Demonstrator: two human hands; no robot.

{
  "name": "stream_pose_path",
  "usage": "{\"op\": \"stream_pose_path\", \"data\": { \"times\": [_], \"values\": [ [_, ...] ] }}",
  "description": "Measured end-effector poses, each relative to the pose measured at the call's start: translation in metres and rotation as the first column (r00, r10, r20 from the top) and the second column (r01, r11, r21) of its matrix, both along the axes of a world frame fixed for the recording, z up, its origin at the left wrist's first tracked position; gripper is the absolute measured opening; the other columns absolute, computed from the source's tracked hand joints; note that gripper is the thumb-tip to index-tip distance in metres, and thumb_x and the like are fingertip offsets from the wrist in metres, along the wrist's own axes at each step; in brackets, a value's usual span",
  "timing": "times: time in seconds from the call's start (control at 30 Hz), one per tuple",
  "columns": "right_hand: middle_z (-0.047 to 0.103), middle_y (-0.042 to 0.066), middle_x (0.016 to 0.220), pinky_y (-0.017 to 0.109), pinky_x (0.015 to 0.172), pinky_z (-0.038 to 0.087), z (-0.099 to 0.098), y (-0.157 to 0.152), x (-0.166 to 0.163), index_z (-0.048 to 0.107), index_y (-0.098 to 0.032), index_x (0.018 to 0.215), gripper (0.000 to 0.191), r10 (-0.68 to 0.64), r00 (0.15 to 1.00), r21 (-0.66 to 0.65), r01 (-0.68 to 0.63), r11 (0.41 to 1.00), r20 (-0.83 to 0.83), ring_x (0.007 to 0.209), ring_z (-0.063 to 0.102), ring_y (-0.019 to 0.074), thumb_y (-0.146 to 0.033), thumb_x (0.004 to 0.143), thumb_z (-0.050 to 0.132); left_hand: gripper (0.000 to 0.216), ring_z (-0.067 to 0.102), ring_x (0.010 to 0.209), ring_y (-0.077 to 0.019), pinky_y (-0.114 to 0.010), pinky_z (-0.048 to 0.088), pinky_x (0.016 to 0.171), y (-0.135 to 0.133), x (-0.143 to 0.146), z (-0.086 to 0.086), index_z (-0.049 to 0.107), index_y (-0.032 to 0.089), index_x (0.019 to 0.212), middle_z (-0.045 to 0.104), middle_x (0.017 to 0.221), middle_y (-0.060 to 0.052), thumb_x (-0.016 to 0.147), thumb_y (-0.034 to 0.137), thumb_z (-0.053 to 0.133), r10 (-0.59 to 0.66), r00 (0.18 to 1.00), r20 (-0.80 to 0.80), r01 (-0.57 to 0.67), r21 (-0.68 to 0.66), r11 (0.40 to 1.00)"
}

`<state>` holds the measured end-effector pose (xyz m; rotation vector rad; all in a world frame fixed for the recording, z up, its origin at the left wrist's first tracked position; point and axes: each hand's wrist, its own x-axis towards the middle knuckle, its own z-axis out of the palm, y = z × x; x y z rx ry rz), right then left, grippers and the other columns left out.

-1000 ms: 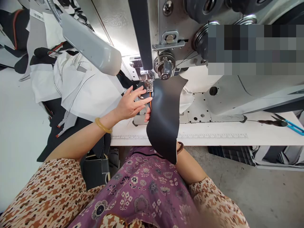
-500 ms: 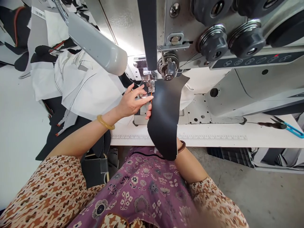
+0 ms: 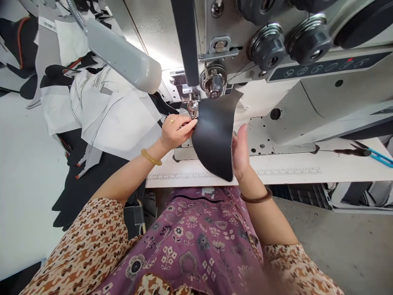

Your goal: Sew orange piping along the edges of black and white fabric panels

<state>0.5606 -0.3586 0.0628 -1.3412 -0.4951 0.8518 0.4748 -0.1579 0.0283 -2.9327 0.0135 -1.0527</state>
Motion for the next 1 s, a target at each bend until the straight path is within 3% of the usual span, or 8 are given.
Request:
{"op": "stream_pose_path", "data": {
  "times": [0.1, 0.17, 0.33, 0.6, 0.73, 0.83, 0.93, 1.0],
  "values": [
    [0.061, 0.005, 0.111, 0.032, 0.094, 0.047, -0.01, 0.003, 0.009, 0.056, -0.02, 0.102, 0.064, -0.1, 0.989, 0.006, 0.101, 0.995, -0.106, 0.104, 0.057, 0.0173, -0.054, 0.052, 0.074, 0.03, 0.061, 0.081, -0.0168, -0.034, 0.044, 0.069, 0.002, -0.003, 0.001, 0.064, 0.022, 0.099, 0.067, 0.085, -0.008, 0.095, 0.029, 0.035, -0.013, 1.0, -0.006, 0.013, 0.001, 1.0],
    [0.063, 0.002, 0.102, 0.031, 0.09, 0.048, -0.019, 0.009, 0.013, 0.057, -0.019, 0.098, 0.053, -0.21, 0.97, 0.024, 0.214, 0.976, -0.126, 0.093, 0.059, 0.0139, -0.042, 0.053, 0.075, 0.029, 0.061, 0.082, -0.0169, -0.035, 0.043, 0.07, 0.004, -0.006, 0.003, 0.064, 0.024, 0.1, 0.067, 0.086, -0.007, 0.095, 0.028, 0.035, -0.031, 0.999, -0.042, 0.031, 0.001, 1.0],
    [0.058, -0.001, 0.076, 0.026, 0.066, 0.049, -0.03, 0.023, 0.025, 0.057, -0.018, 0.087, 0.038, -0.331, 0.942, 0.016, 0.332, 0.943, -0.047, 0.066, 0.052, 0.0088, -0.046, 0.064, 0.067, 0.03, 0.061, 0.084, -0.0177, -0.037, 0.042, 0.072, 0.005, -0.005, 0.007, 0.063, 0.026, 0.102, 0.068, 0.091, -0.007, 0.095, 0.027, 0.034, -0.029, 0.993, -0.11, 0.027, -0.022, 0.999],
    [0.06, 0.001, 0.081, 0.028, 0.066, 0.048, -0.022, 0.038, 0.055, 0.061, -0.019, 0.09, 0.031, -0.261, 0.939, -0.009, 0.27, 0.963, 0.225, 0.069, 0.054, 0.0104, -0.042, 0.069, 0.064, 0.032, 0.062, 0.088, -0.0193, -0.042, 0.044, 0.078, 0.006, -0.012, 0.005, 0.063, 0.022, 0.1, 0.069, 0.095, -0.008, 0.094, 0.027, 0.032, -0.055, 0.987, -0.153, 0.054, -0.01, 0.998],
    [0.062, 0.001, 0.086, 0.028, 0.069, 0.049, -0.02, 0.049, 0.068, 0.062, -0.018, 0.091, 0.03, -0.195, 0.935, 0.008, 0.202, 0.979, 0.297, 0.073, 0.056, 0.0103, -0.04, 0.069, 0.063, 0.035, 0.059, 0.099, -0.0218, -0.044, 0.043, 0.086, 0.024, -0.017, 0.004, 0.061, 0.019, 0.104, 0.066, 0.106, -0.011, 0.094, 0.024, 0.028, 0.095, 0.996, -0.004, -0.095, -0.105, 0.99],
    [0.062, 0.002, 0.089, 0.029, 0.071, 0.05, -0.019, 0.055, 0.079, 0.062, -0.019, 0.093, 0.033, -0.136, 0.917, -0.027, 0.157, 0.987, 0.375, 0.077, 0.057, 0.0118, -0.043, 0.069, 0.062, 0.033, 0.05, 0.116, -0.0252, -0.046, 0.037, 0.098, 0.047, -0.001, 0.009, 0.057, 0.017, 0.112, 0.059, 0.119, -0.013, 0.093, 0.027, 0.031, 0.253, 0.967, -0.021, -0.252, -0.189, 0.949],
    [0.063, 0.003, 0.093, 0.033, 0.076, 0.051, -0.018, 0.057, 0.089, 0.062, -0.019, 0.096, 0.036, -0.081, 0.883, -0.102, 0.144, 0.984, 0.462, 0.083, 0.058, 0.0148, -0.045, 0.07, 0.061, 0.025, 0.044, 0.123, -0.0283, -0.048, 0.028, 0.106, 0.064, 0.028, 0.01, 0.059, 0.015, 0.105, 0.059, 0.117, -0.012, 0.09, 0.029, 0.044, 0.235, 0.959, -0.158, -0.258, -0.146, 0.955],
    [0.062, 0.004, 0.094, 0.036, 0.079, 0.05, -0.016, 0.058, 0.094, 0.062, -0.018, 0.096, 0.037, -0.055, 0.854, -0.148, 0.153, 0.977, 0.518, 0.087, 0.058, 0.0168, -0.045, 0.072, 0.06, 0.018, 0.052, 0.113, -0.0262, -0.048, 0.027, 0.107, 0.068, 0.043, 0.004, 0.061, 0.015, 0.095, 0.064, 0.104, -0.01, 0.087, 0.025, 0.049, 0.198, 0.95, -0.242, -0.229, -0.105, 0.968]
  ]
}}
